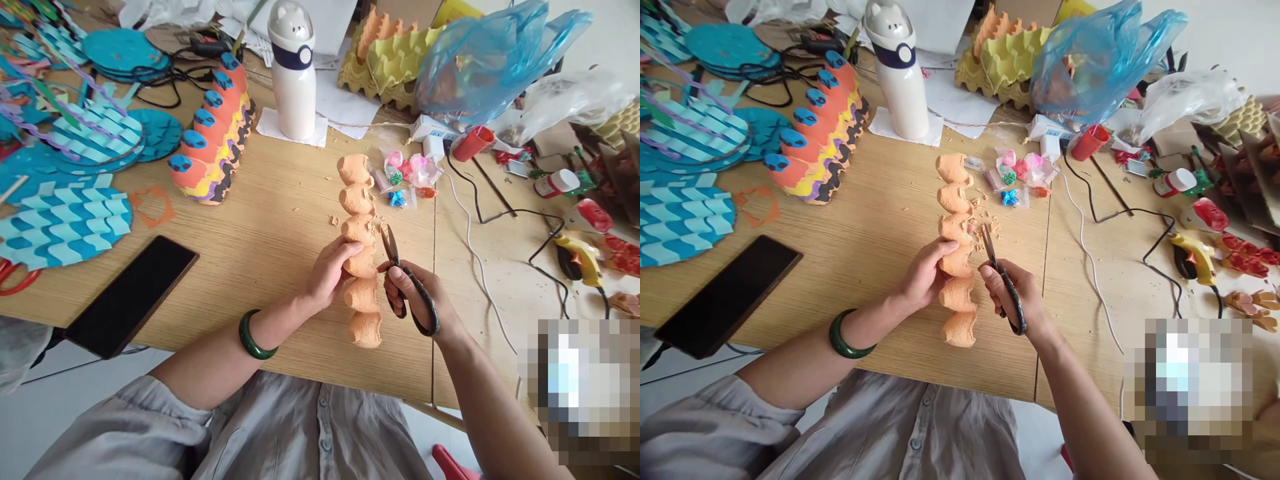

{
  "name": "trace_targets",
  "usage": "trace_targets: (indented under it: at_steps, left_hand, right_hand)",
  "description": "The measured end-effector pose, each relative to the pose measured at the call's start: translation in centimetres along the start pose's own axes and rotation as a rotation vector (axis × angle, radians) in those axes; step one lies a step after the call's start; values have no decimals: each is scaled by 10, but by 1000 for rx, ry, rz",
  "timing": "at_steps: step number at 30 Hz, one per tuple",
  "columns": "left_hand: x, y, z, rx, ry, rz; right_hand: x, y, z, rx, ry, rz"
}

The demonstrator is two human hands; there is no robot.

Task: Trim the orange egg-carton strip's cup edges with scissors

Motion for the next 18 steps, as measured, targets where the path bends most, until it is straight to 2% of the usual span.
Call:
trace_targets:
  at_steps: [5, 9, 15, 18]
  left_hand:
    - [-1, -6, 0, 109, -10, 96]
    - [-1, -9, 0, 173, 1, 167]
    - [0, -16, -6, 177, -69, 200]
    - [0, -18, -6, 173, -64, 203]
  right_hand:
    - [8, 6, -13, 45, 118, -11]
    - [3, 1, -18, 75, 126, -80]
    - [-2, 2, -26, 129, 138, -110]
    - [-2, 1, -27, 147, 127, -154]
Point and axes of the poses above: each hand's wrist, its own z-axis towards the middle knuckle, its own x-axis out of the palm, y = z × x, the point moved 6 cm from there along z, towards the middle knuckle
